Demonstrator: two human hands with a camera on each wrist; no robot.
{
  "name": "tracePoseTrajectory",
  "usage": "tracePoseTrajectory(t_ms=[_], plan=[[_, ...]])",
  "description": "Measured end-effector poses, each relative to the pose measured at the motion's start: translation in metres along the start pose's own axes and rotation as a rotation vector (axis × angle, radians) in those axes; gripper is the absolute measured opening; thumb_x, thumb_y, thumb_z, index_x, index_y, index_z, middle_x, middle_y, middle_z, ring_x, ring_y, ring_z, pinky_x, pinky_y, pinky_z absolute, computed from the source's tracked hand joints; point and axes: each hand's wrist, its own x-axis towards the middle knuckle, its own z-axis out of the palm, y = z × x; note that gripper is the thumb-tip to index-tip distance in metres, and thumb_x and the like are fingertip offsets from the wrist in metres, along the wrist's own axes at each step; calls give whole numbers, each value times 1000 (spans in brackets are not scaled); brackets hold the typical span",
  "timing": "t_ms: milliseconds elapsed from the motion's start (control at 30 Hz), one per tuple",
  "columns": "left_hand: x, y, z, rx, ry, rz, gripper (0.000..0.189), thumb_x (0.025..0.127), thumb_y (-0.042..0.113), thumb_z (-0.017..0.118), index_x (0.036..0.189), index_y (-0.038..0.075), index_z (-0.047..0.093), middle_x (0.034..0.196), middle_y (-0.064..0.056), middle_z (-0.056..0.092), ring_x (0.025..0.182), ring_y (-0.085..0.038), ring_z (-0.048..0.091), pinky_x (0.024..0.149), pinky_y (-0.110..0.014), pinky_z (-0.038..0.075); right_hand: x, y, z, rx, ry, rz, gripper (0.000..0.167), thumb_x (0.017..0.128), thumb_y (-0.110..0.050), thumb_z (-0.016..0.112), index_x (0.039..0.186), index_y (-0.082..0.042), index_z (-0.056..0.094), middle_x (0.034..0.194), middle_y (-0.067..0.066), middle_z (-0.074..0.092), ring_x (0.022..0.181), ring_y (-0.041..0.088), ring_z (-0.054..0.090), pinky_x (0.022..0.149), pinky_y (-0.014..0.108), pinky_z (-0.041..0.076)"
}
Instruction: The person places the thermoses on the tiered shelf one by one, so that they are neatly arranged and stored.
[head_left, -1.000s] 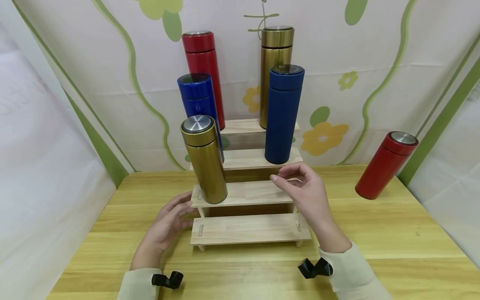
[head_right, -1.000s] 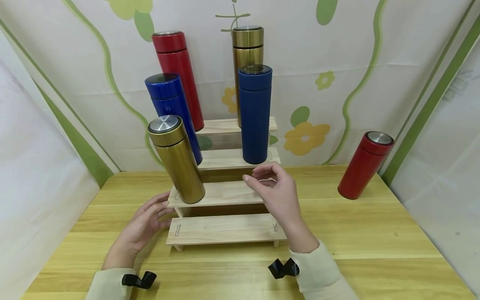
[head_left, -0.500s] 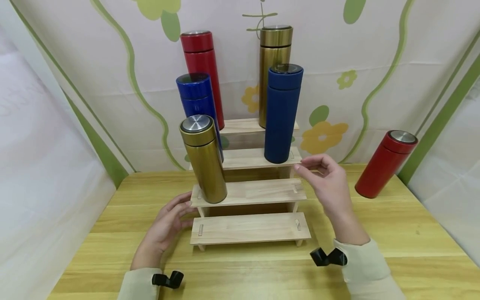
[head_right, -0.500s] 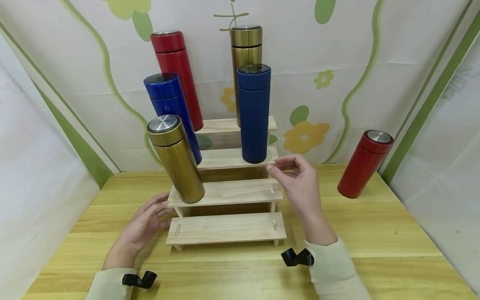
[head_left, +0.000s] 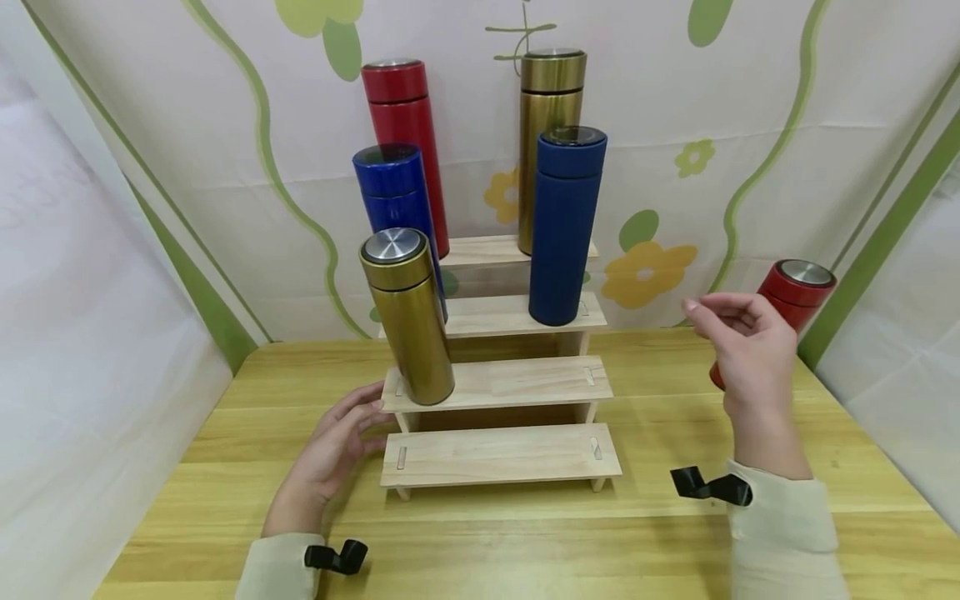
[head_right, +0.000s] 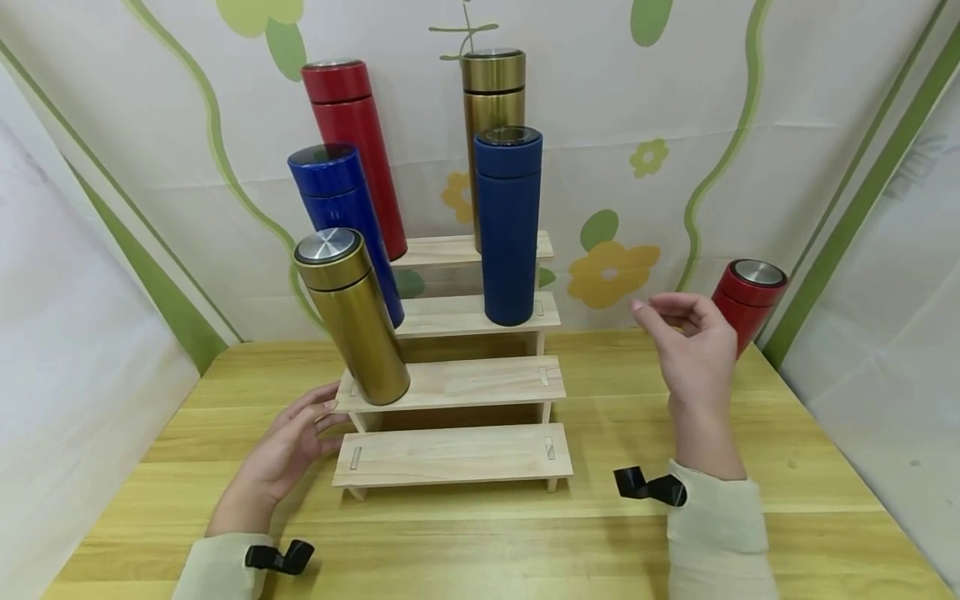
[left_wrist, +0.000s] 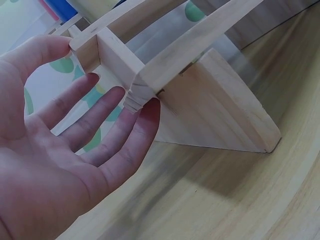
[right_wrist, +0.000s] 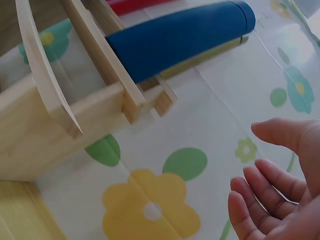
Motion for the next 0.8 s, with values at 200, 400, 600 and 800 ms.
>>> tracePoseTrajectory(t_ms=[200, 400, 600, 800], plan=[[0, -2, -1, -15, -2, 1, 32, 110, 16, 54, 138, 26, 66, 129, 10, 70, 118, -14, 67, 103, -44, 57, 10, -4, -17, 40, 122, 50, 32, 81, -7, 94, 108, -7, 76, 96, -4, 76, 83, 10, 69, 74, 13, 59], [0, -1, 0, -11, 3, 0, 32, 110, 16, 55, 139, 25, 66, 129, 10, 70, 118, -15, 67, 102, -44, 58, 22, -8, -43, 118, 301, 76, 33, 77, -5, 97, 103, -9, 76, 93, -2, 75, 79, 11, 67, 67, 14, 58], [0, 2, -3, -3, -6, 13, 32, 111, 16, 54, 139, 26, 66, 129, 10, 70, 118, -13, 67, 102, -43, 57, 33, -1, -59, 236, 466, -13, 36, 73, -5, 99, 102, -5, 78, 91, 1, 73, 76, 11, 65, 64, 15, 56], [-1, 2, -4, -12, -3, 27, 32, 110, 16, 54, 139, 24, 67, 129, 9, 71, 118, -14, 67, 103, -46, 57, 40, 3, -64, 257, 540, 13, 52, 74, -3, 98, 120, -12, 74, 118, -3, 69, 110, 8, 61, 88, 12, 55]])
